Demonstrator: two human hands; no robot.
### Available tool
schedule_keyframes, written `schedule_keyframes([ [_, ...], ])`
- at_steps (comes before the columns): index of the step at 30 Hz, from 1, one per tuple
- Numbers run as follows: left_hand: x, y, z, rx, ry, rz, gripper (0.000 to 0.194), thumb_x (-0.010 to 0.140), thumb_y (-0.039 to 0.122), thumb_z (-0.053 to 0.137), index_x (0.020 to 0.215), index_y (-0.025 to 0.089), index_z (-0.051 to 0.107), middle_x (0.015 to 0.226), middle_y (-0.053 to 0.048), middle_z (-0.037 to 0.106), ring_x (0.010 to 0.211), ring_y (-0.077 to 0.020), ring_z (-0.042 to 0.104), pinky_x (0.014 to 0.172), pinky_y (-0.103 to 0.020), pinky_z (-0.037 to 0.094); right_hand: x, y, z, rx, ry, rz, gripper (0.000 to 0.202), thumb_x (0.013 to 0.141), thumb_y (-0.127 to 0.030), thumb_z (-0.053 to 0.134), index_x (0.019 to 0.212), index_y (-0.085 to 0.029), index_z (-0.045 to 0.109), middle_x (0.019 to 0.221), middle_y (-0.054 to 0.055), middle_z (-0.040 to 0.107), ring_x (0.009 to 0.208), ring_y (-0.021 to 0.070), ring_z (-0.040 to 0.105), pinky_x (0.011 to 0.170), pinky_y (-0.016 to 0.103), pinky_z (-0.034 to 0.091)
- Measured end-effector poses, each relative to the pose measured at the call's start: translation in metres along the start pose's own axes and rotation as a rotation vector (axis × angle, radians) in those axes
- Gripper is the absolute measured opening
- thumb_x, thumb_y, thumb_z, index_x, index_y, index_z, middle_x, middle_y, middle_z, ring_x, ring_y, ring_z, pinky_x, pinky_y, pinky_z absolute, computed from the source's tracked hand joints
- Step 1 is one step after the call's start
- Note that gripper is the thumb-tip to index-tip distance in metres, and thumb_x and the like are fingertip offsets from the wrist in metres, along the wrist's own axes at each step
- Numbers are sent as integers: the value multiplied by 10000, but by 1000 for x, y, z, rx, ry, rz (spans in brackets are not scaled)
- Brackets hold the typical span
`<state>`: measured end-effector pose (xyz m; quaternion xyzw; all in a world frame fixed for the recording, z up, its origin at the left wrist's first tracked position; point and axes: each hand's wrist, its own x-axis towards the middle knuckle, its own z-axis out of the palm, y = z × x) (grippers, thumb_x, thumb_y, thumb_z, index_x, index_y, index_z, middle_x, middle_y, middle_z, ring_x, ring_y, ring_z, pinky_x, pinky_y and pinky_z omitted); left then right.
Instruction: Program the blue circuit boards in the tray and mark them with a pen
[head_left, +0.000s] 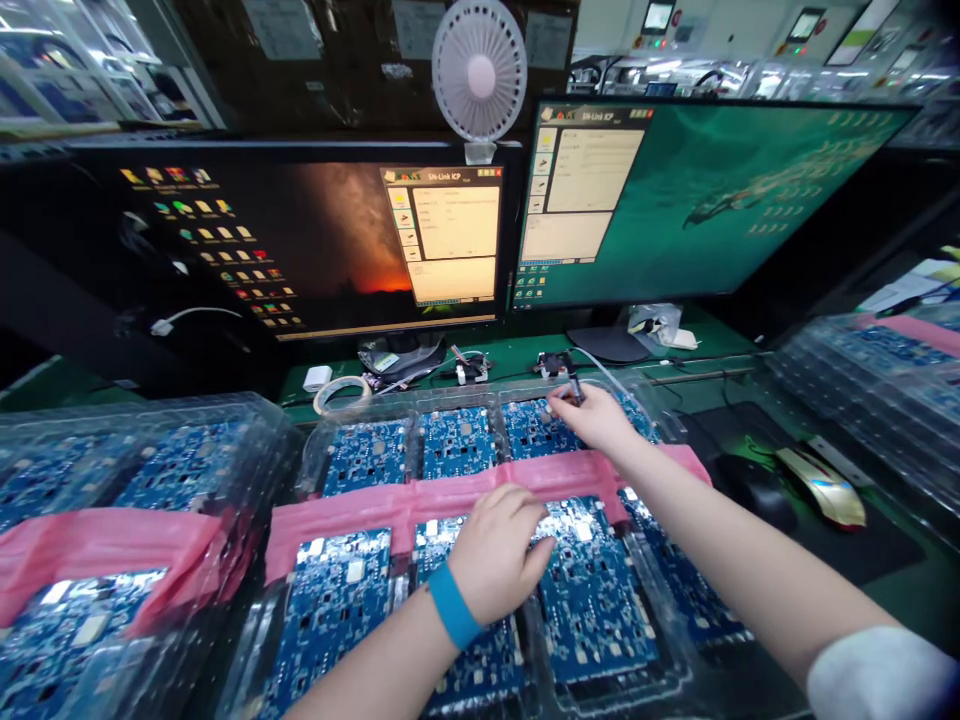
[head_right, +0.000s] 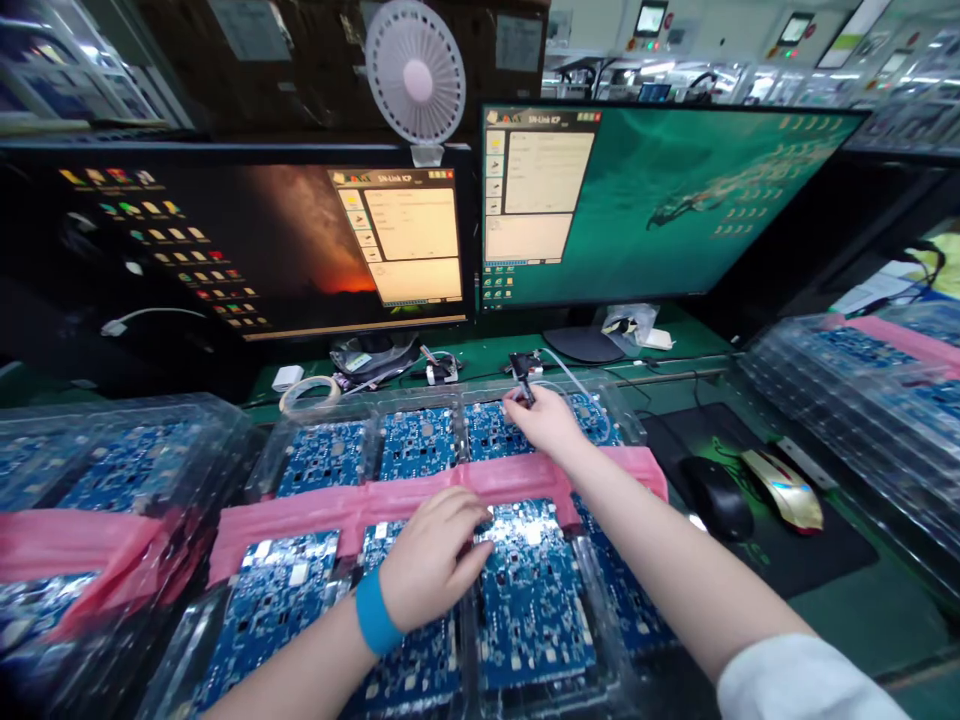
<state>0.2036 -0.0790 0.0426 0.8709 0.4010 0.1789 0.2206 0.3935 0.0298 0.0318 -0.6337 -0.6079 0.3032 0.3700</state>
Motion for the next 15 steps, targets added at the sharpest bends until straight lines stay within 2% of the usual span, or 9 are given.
schedule_keyframes([
  [3,-1,-4,3,59,34,-44,261,756,276,479,991,171,521,1122,-68,474,1135,-233,332,958,-403,283,5,8,25,-59,-34,-11,155,673,-281,511,759,-185,598,652,5,604,606,154,550,579,255,407],
  [5,-2,-7,6,89,50,-73,287,751,282,481,1014,171,510,1192,-79,425,1196,-250,253,981,-422,252,2,13,34,-109,-38,-12,146,670,-281,515,747,-194,603,646,3,602,606,160,546,590,267,399],
  [15,-2,-12,13,85,44,-96,308,748,288,480,1028,162,504,1183,-84,439,1197,-237,267,992,-403,255,-3,20,36,-187,-67,-25,158,693,-305,501,757,-204,604,666,-1,614,624,151,560,631,258,406],
])
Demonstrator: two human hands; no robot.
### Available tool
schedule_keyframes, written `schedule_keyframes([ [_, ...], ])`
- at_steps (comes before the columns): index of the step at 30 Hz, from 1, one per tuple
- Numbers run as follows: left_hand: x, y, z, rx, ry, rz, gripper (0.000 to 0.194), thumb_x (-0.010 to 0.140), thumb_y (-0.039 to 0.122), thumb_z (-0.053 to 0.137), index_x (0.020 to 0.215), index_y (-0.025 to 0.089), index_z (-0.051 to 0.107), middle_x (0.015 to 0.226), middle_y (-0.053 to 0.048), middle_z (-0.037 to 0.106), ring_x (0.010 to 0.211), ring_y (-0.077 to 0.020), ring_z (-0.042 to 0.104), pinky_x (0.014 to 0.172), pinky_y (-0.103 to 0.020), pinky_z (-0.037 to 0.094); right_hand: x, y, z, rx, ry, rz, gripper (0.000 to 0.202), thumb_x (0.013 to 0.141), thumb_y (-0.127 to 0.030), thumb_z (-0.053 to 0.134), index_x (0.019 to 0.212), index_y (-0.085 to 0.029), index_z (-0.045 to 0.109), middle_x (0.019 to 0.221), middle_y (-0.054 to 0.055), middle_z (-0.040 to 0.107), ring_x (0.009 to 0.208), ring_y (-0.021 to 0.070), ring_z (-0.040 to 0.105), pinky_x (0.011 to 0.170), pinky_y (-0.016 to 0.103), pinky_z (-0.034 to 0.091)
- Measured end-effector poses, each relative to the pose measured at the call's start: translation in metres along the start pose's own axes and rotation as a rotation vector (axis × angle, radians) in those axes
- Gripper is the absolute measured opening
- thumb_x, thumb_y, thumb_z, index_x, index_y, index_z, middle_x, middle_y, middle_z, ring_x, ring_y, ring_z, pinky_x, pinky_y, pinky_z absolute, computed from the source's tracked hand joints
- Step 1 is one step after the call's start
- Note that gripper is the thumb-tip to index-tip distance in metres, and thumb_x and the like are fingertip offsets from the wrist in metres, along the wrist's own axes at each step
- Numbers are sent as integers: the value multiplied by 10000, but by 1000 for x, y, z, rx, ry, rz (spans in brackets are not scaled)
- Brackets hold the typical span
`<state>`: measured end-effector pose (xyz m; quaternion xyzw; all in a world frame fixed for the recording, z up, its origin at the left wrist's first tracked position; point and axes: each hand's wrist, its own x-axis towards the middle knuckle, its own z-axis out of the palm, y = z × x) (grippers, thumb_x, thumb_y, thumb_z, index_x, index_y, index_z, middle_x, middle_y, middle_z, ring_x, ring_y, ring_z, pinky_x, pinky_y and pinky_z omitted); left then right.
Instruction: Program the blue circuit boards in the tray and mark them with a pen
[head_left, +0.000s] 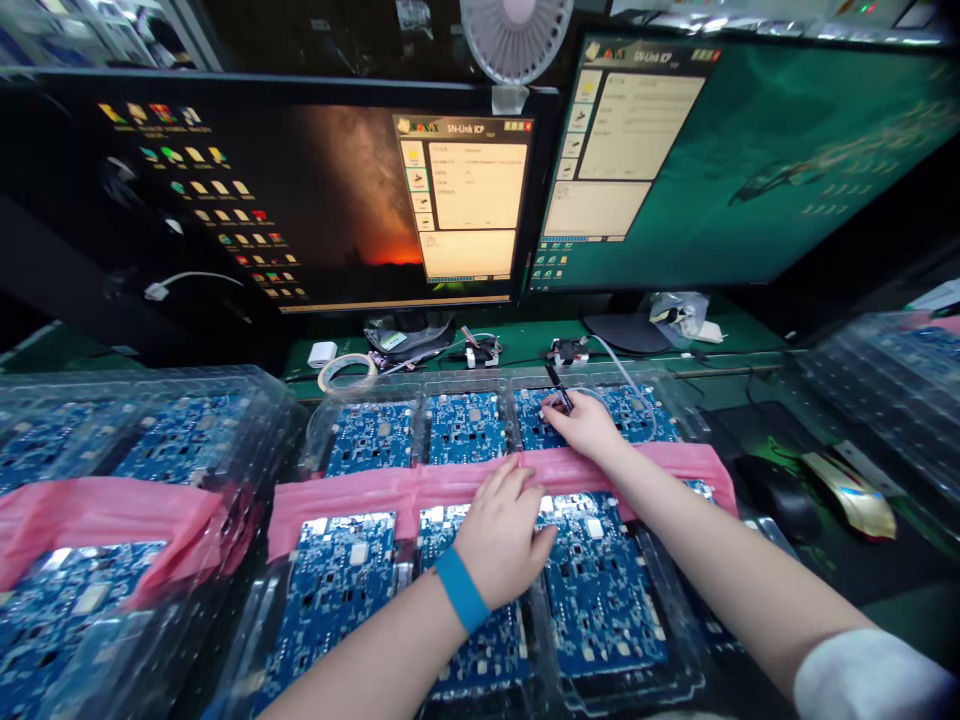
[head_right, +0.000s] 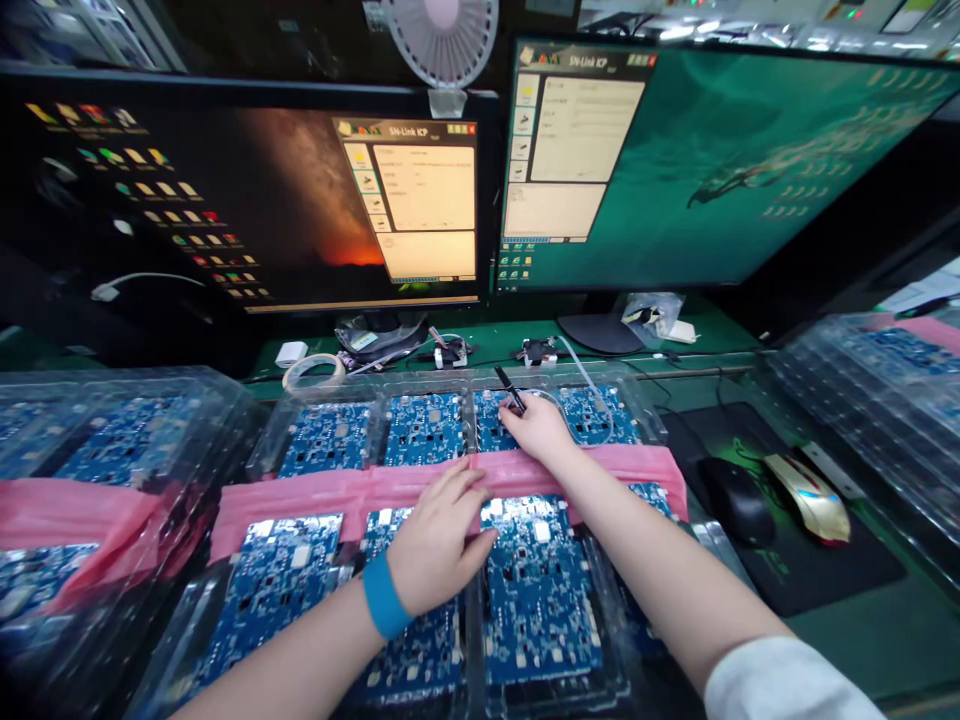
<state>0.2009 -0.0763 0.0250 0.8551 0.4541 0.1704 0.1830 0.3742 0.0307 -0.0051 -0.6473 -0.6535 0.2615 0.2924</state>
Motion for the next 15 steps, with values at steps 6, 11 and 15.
schedule_keyframes([
  [6,1,0,0,-21,7,11,302,744,280,485,1019,158,505,1164,-93,454,1191,-246,279,972,-428,280,-3,-2,0,-1,-9,-9,167,699,-310,494,768,-203,601,680,4,616,631,154,559,630,261,405],
  [11,1,0,0,-28,7,16,307,735,268,496,1018,149,507,1155,-106,459,1193,-254,275,969,-435,281,-4,-4,-1,-7,-22,-7,186,697,-316,501,786,-190,606,676,24,610,644,172,555,632,282,396],
  [15,0,-1,0,-36,14,12,311,728,263,504,1020,154,508,1150,-104,463,1191,-252,277,967,-436,283,-4,-7,-3,41,-48,-5,168,685,-293,519,780,-185,605,673,29,605,647,179,551,639,301,394],
])
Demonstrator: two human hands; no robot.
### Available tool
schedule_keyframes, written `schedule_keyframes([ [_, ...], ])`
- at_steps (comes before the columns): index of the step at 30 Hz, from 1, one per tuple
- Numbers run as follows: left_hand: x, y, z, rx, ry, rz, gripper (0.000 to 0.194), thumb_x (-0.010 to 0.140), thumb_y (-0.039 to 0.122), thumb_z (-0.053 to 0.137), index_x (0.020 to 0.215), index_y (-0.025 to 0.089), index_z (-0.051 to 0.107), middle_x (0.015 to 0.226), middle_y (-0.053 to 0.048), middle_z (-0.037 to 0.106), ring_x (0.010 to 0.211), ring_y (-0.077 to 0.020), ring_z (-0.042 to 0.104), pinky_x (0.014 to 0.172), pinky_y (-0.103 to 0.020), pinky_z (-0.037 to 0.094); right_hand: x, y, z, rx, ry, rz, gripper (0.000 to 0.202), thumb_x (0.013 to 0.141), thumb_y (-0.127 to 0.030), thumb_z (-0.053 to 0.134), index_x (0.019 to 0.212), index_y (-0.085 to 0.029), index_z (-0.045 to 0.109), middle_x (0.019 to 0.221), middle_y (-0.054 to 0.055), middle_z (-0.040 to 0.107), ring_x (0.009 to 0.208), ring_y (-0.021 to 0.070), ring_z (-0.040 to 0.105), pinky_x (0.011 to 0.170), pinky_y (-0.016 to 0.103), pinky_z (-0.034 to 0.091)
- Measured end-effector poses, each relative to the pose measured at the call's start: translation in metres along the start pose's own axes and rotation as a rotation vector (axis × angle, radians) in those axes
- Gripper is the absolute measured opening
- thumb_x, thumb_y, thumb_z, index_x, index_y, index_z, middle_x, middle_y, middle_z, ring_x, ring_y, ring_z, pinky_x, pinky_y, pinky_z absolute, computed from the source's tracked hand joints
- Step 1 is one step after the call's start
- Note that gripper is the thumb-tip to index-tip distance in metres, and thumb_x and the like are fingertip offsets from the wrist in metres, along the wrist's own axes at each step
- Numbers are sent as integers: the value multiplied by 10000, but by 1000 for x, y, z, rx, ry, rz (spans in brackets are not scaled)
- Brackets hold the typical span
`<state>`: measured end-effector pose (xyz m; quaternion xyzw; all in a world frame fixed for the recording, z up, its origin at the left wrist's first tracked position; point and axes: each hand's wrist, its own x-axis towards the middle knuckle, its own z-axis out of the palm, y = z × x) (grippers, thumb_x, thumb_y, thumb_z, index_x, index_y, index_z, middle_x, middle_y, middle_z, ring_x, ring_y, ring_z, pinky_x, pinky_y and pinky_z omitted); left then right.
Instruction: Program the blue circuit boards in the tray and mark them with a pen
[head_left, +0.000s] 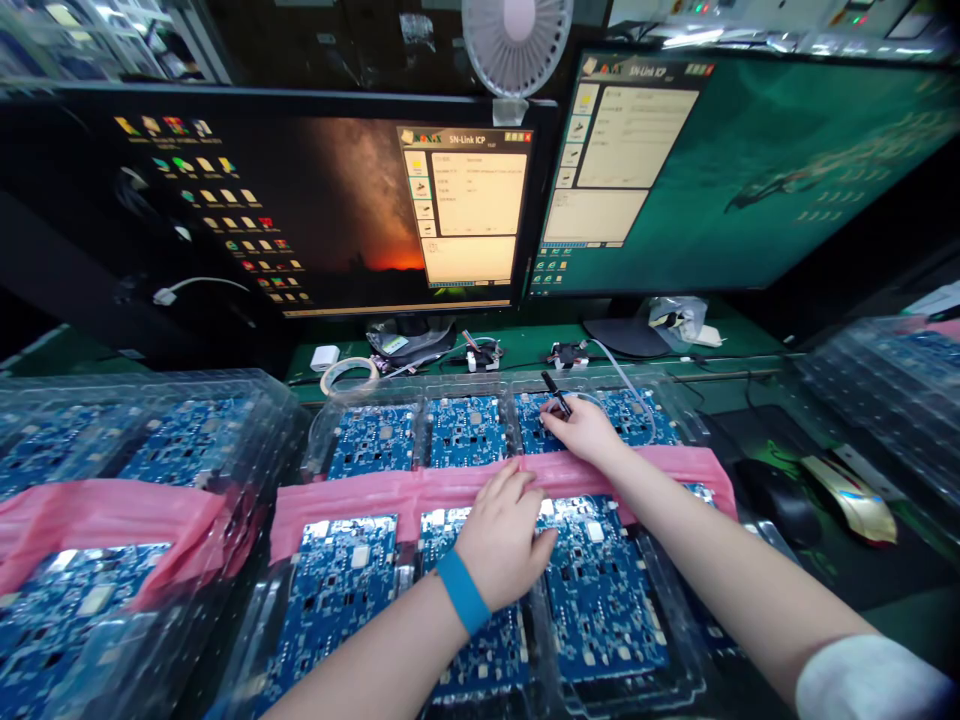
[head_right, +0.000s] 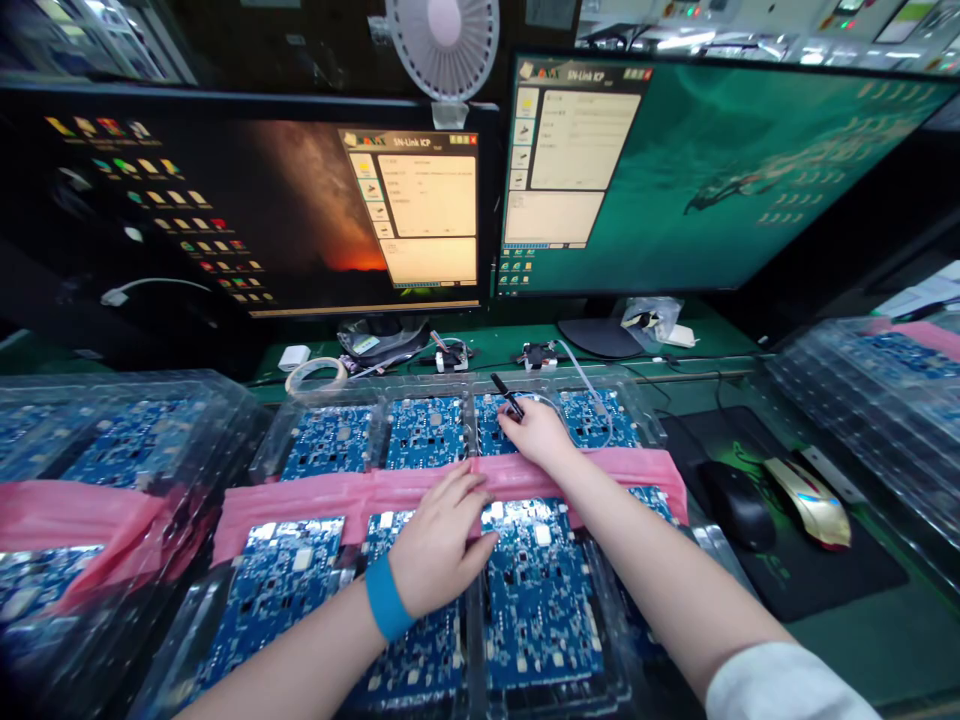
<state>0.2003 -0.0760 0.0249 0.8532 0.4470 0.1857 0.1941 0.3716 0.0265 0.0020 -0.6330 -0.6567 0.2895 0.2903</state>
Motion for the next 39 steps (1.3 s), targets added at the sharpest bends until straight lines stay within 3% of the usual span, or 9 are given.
schedule_keyframes([
  [5,2,1,-3,-58,26,-24,304,738,260,492,1021,150,505,1120,-89,489,1152,-232,336,967,-413,293,-9,-20,-16,164,-66,-14,180,706,-292,517,820,-168,582,713,30,608,656,147,551,629,267,421],
  [10,3,1,-9,-177,270,-136,401,781,273,447,1150,131,377,1126,-109,475,1065,-197,427,906,-384,365,-40,-59,-33,511,-314,63,198,720,-286,535,880,-172,559,676,5,604,487,83,497,466,207,400],
  [14,1,1,-12,-254,430,-139,320,797,251,434,1099,154,395,1074,-99,503,1015,-192,467,858,-366,393,-60,-76,-29,686,-412,107,156,685,-235,584,813,-149,563,670,14,589,618,118,556,575,243,447],
  [21,2,3,-18,-279,421,-122,187,788,244,464,955,172,504,907,-55,566,875,-170,523,774,-330,426,-66,-70,-20,731,-403,127,166,688,-261,597,797,-142,558,731,37,586,700,143,562,644,287,457],
  [23,2,2,-18,-282,426,-121,173,777,254,482,926,172,518,880,-48,570,853,-166,528,755,-322,432,-68,-68,-19,756,-381,139,170,690,-269,600,792,-139,559,655,9,557,575,102,527,540,234,433],
  [26,2,3,-18,-270,459,-98,159,754,253,518,886,165,528,862,-46,574,851,-164,525,757,-316,430,-73,-67,-14,842,-354,184,211,697,-282,597,840,-136,545,512,-59,445,376,38,364,370,173,294],
  [30,2,5,-21,-322,469,-89,108,771,237,484,806,162,554,818,-48,584,831,-163,526,780,-326,415,-78,-66,-9,910,-345,189,241,708,-289,590,892,-145,530,487,-79,388,351,30,310,339,164,220],
  [35,6,9,-22,-884,286,-371,168,793,294,459,831,148,532,801,-40,585,762,-139,543,721,-287,430,-76,-62,-9,790,-263,107,195,691,-293,602,820,-151,562,611,-16,522,525,90,492,511,228,414],
  [39,9,8,-19,-1325,199,-476,189,759,311,517,726,125,507,660,-18,555,645,-103,515,653,-240,411,-76,-59,-9,680,-162,13,167,691,-311,592,725,-151,557,657,21,576,635,137,543,621,280,440],
])
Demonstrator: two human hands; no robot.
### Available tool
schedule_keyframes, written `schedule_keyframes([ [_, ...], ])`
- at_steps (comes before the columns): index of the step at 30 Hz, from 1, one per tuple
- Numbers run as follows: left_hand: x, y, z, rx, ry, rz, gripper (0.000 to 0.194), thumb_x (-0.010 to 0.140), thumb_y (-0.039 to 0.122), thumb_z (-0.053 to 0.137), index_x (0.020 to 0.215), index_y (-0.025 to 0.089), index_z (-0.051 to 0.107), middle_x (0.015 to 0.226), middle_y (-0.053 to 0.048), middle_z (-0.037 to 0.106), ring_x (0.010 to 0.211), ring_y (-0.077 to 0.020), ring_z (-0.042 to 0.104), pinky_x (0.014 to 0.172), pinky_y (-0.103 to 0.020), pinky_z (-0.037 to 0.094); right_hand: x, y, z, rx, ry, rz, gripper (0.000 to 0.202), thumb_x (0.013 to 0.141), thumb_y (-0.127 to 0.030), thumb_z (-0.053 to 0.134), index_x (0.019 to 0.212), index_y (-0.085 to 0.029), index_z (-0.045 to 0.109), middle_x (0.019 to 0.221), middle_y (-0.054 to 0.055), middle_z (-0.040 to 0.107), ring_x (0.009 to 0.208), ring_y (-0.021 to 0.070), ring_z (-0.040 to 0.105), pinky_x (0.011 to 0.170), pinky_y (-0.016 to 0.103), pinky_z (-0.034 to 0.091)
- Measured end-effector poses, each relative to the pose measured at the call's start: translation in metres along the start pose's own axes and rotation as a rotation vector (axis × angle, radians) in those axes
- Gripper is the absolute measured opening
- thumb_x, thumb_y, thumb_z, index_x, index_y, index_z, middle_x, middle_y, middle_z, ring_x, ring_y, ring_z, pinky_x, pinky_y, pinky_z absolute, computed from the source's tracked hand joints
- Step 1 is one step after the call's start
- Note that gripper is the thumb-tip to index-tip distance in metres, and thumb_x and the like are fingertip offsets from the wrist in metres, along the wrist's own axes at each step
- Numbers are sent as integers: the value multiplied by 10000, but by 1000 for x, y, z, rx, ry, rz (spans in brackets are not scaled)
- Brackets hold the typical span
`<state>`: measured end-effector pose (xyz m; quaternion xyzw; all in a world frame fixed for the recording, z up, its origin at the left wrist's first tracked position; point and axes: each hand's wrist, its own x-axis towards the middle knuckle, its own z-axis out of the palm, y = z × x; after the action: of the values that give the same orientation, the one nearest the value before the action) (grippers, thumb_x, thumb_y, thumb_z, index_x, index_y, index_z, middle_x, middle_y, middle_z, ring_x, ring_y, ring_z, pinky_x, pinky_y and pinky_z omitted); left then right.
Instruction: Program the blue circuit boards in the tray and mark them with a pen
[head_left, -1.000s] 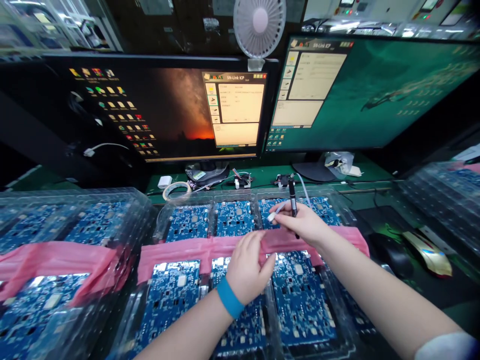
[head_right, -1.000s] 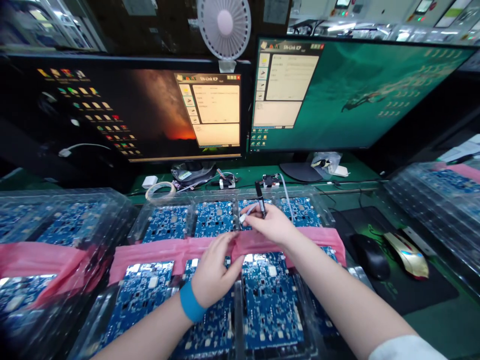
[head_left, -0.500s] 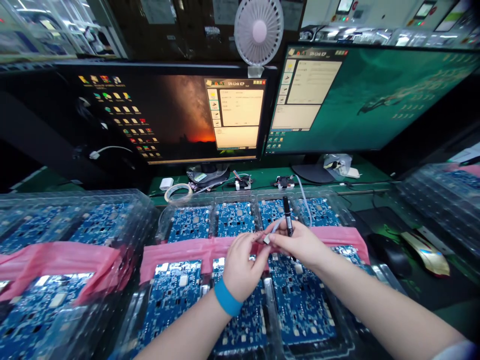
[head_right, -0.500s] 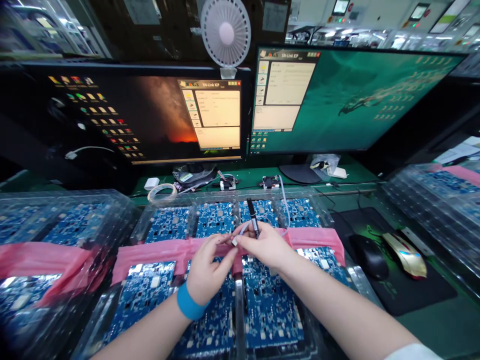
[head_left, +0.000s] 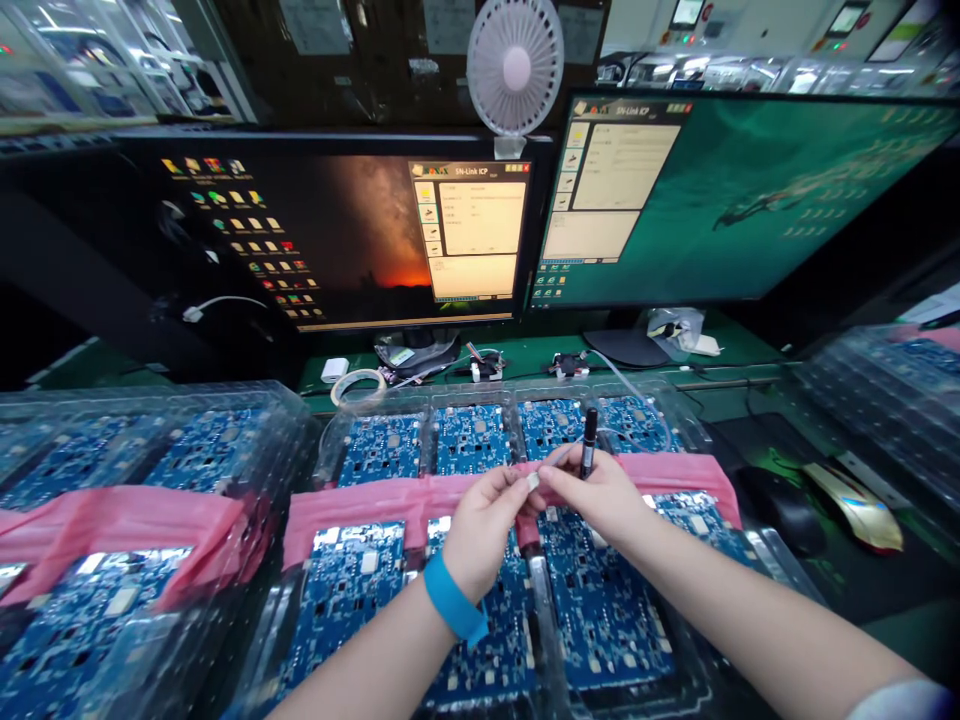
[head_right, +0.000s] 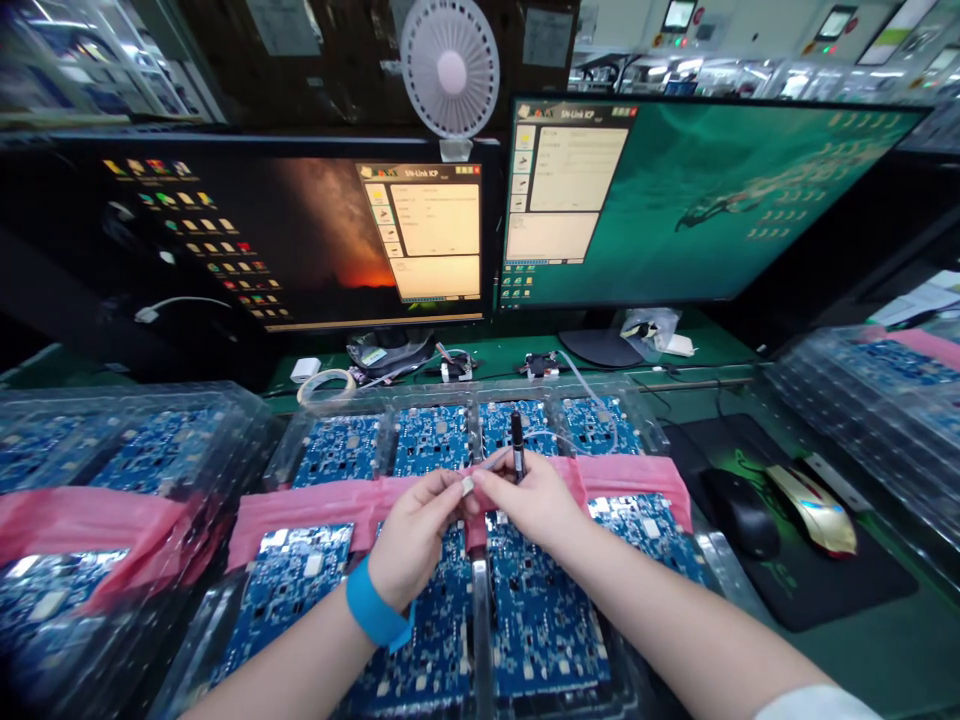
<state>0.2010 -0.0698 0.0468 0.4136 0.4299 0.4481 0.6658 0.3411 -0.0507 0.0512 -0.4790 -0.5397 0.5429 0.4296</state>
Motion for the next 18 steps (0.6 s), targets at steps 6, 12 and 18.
schedule_keyframes([
  [6,0,-1,0,-361,-166,-164,194,722,292,569,700,114,495,584,-12,540,547,-80,494,553,-202,360,-3,5,-2,95,-145,-70,154,732,-310,560,717,-172,492,573,-12,555,544,126,531,542,264,431],
  [12,0,-3,-2,-295,-171,-169,197,723,287,575,694,107,499,578,-9,534,534,-76,487,555,-207,355,-8,-2,5,95,-260,-57,141,774,-282,501,691,-183,447,537,-20,531,526,126,533,548,276,442],
  [18,2,-5,-3,-174,-132,-90,184,755,303,518,751,122,486,684,-24,552,613,-98,501,583,-237,377,14,-12,-19,-338,64,-207,145,715,-270,519,608,-179,484,791,35,575,768,155,539,706,275,420],
])
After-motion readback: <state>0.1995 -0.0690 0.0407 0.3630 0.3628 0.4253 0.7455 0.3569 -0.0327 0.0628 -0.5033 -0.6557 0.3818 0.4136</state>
